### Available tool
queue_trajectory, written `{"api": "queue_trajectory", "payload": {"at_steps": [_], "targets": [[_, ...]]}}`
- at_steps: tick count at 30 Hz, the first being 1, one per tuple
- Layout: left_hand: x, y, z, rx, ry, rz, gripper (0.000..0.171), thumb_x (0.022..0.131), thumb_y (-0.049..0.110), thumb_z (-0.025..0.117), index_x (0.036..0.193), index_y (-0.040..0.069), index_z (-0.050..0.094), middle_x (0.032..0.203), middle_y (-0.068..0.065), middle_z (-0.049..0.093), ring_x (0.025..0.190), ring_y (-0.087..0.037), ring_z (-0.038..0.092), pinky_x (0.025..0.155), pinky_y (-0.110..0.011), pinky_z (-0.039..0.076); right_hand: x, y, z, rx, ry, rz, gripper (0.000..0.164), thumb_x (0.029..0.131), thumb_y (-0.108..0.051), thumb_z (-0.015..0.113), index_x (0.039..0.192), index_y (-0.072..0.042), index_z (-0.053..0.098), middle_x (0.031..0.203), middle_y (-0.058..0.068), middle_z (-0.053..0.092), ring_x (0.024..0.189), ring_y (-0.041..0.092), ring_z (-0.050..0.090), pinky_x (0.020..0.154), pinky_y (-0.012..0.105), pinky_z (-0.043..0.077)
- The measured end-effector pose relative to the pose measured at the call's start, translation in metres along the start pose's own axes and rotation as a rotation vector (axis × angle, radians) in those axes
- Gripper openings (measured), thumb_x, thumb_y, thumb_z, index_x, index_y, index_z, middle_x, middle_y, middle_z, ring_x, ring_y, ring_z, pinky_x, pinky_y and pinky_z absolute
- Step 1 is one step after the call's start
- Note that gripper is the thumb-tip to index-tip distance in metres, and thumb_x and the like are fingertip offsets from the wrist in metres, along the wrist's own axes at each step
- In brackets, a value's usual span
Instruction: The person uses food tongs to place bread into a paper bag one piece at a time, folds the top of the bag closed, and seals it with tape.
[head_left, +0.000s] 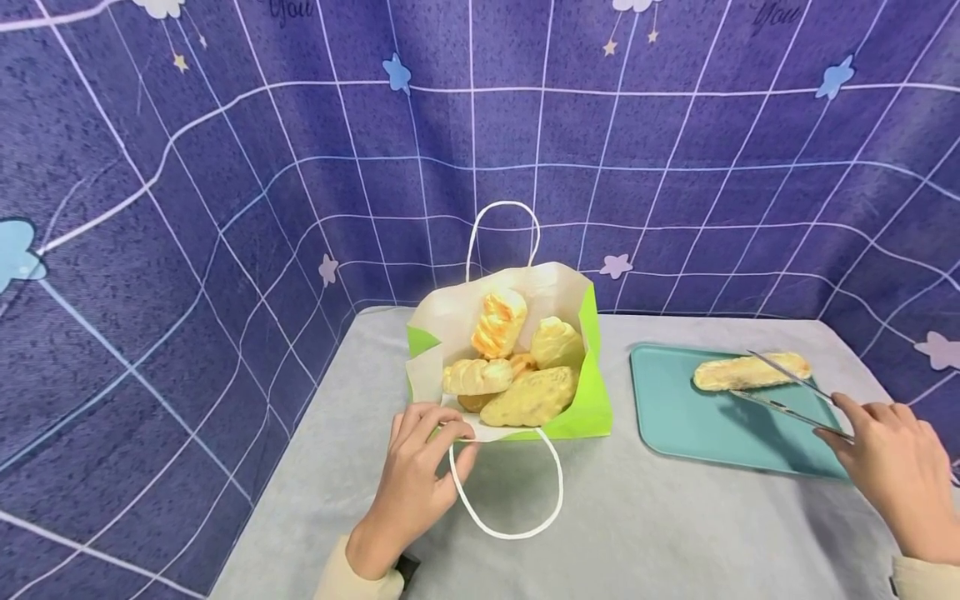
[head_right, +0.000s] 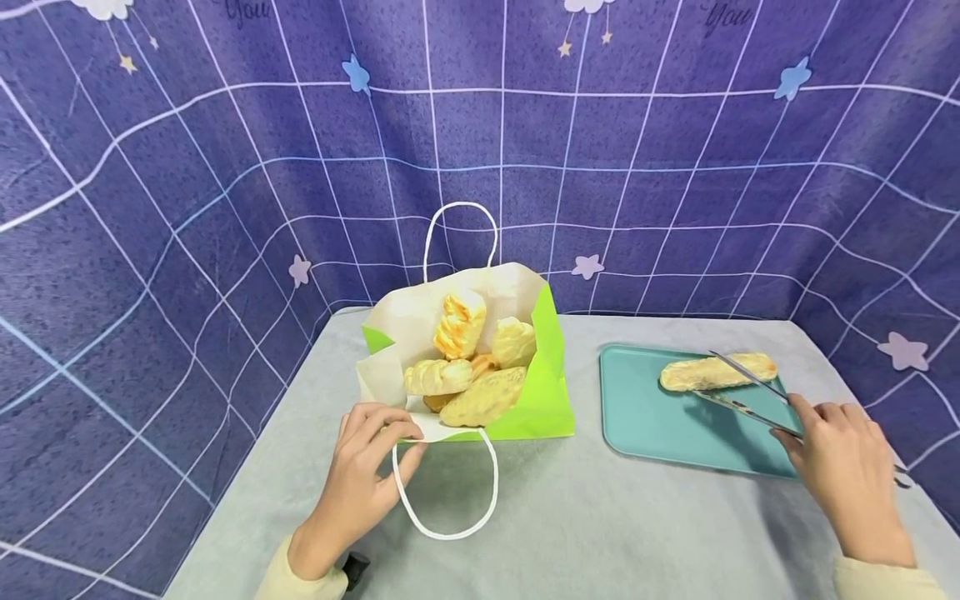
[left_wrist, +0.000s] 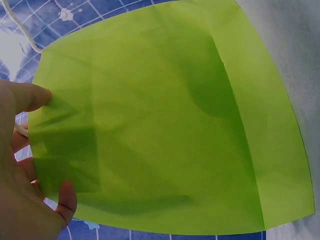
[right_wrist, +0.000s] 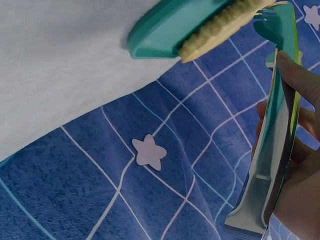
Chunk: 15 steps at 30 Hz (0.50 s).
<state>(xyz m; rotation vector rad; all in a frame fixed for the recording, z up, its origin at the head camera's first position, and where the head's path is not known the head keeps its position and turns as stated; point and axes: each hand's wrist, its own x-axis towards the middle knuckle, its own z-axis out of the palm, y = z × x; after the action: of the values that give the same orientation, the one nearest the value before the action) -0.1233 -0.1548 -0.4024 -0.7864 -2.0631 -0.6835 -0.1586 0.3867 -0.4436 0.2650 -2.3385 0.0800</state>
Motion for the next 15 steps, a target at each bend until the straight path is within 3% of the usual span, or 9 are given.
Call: {"api": "queue_trajectory", "payload": {"at_steps": [1,3,6,8,15], "targets": [[0.0,0.0,0.0,0.001,-0.001,0.0,0.006,0.076,0.017,0.063,0.082,0.017,0.063,0.092,0.004,0.057,0.091,-0.019,0.048,0.071,-0.034,0.027,-0.001,0.0,0.001,0.003,-0.013,0.008,0.082,0.081,-0.072,0.022,0.1,-0.002,0.059,0.075,0.023,0.059,0.067,0.045,0.048,0.052,0.052,0.031],[0.0,0.0,0.0,0.001,-0.001,0.001,0.007,0.076,0.017,0.063,0.082,0.017,0.063,0.092,0.004,0.057,0.091,-0.02,0.048,0.071,-0.034,0.027,-0.003,0.002,0.004,0.002,-0.031,0.01,0.065,0.079,-0.062,0.045,0.101,-0.003,0.059,0.076,0.024,0.059,0.068,0.046,0.049,0.053,0.053,0.031],[0.0,0.0,0.0,0.0,0.004,0.002,0.007,0.075,0.017,0.064,0.082,0.017,0.063,0.092,0.003,0.057,0.091,-0.02,0.048,0.071,-0.034,0.027,-0.004,0.004,0.009,-0.009,-0.052,-0.006,0.048,0.063,-0.031,0.068,0.101,-0.003,0.059,0.078,0.024,0.058,0.07,0.046,0.049,0.052,0.052,0.031],[-0.001,0.0,0.0,-0.001,0.001,-0.002,0.007,0.075,0.017,0.064,0.082,0.017,0.063,0.092,0.004,0.057,0.091,-0.02,0.048,0.071,-0.034,0.027,-0.004,0.005,0.013,-0.016,-0.057,-0.029,0.05,0.054,-0.017,0.07,0.101,-0.003,0.059,0.077,0.024,0.058,0.07,0.046,0.049,0.054,0.052,0.032],[0.0,0.0,0.0,-0.024,-0.036,-0.053,0.008,0.076,0.017,0.066,0.082,0.02,0.062,0.094,0.006,0.057,0.092,-0.017,0.046,0.074,-0.036,0.027,-0.001,0.005,0.026,-0.016,-0.08,-0.044,0.052,0.053,-0.015,0.073,0.102,-0.003,0.06,0.076,0.025,0.057,0.069,0.044,0.048,0.058,0.051,0.032]]}}
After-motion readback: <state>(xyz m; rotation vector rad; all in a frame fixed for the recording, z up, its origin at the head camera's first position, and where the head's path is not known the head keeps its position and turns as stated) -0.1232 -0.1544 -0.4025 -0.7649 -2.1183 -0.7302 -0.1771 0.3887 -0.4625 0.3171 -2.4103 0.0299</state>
